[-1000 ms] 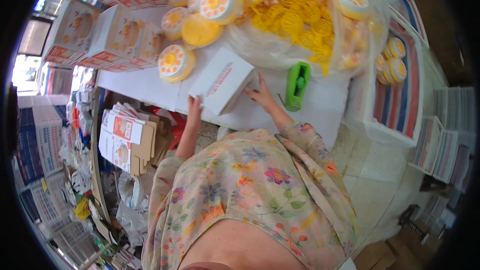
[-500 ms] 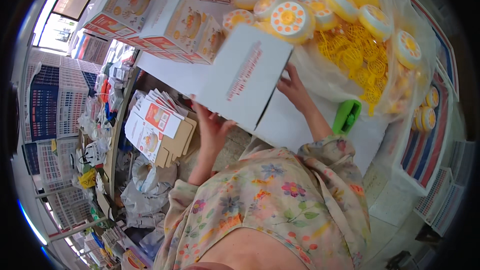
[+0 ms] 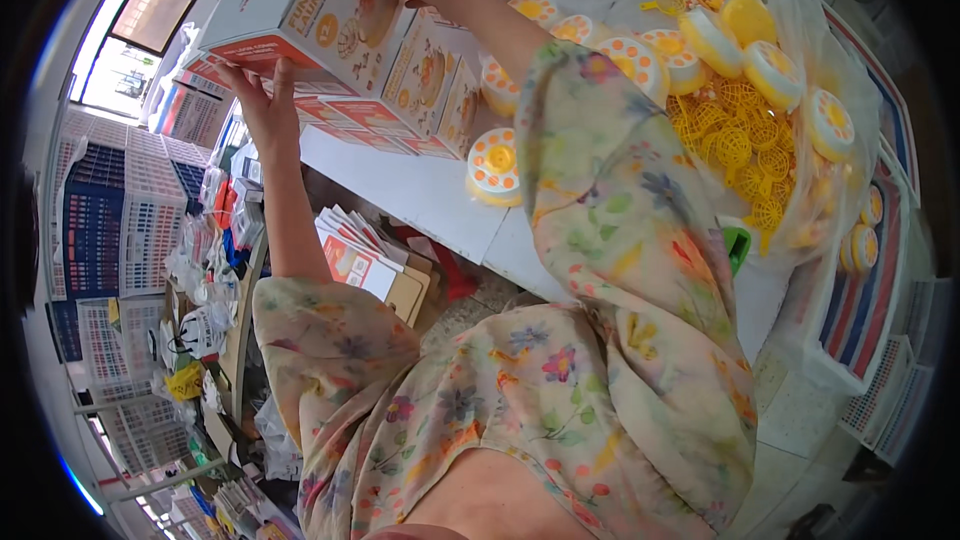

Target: Packing yellow plastic toys into small cardboard boxes.

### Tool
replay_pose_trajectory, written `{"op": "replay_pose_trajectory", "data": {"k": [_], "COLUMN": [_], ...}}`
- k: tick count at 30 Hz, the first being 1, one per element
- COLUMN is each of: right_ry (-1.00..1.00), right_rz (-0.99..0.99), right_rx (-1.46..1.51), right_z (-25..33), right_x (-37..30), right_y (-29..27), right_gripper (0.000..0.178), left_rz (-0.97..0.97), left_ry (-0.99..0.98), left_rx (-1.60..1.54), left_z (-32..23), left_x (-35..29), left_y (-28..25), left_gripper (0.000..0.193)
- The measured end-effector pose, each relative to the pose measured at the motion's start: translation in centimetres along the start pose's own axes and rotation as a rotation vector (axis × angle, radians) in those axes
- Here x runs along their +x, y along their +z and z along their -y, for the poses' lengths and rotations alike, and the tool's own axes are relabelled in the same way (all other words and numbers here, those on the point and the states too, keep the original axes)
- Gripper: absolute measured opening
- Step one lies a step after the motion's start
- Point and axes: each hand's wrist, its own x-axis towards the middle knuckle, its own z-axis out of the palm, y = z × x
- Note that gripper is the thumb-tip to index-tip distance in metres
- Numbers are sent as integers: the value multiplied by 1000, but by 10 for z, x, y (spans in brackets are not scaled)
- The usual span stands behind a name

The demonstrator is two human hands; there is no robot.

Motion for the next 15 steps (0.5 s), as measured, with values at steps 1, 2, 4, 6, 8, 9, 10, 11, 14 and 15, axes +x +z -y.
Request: {"op": "replay_pose_trajectory", "data": {"k": [1, 2, 4, 6, 8, 9, 10, 11, 14, 15], "right_ry": [15, 28, 44, -2, -22, -24, -25, -27, -18, 153], "right_rz": [20, 36, 39, -42, -70, -65, -59, -51, -163, -249], "right_rx": [-10, -24, -45, -140, -179, -246, -312, -376, 55, 151], "right_z": [-7, -11, -27, -55, -62, -63, -65, -68, -117, -138], "right_x": [4, 5, 8, 10, 12, 5, -4, -12, -38, -43], "right_y": [11, 19, 21, 10, 9, 18, 27, 37, 43, 38], "right_gripper": [99, 95, 91, 96, 99, 98, 98, 97, 91, 89], "left_rz": [-21, -41, -28, -5, 7, 12, 16, 10, 6, -2], "left_ry": [-37, -71, -101, -142, -164, -193, -223, -230, -279, -282], "left_rx": [52, 99, 95, 79, 45, 27, 9, 24, -59, -56], "left_z": [19, 29, 42, 40, 42, 44, 48, 56, 84, 98], "left_x": [0, -1, -16, -26, -34, -41, -47, -55, -81, -94], "left_y": [-4, -5, 8, 29, 29, 19, 10, 0, -8, -9], "left_gripper": [104, 103, 101, 98, 97, 95, 94, 94, 89, 89]}}
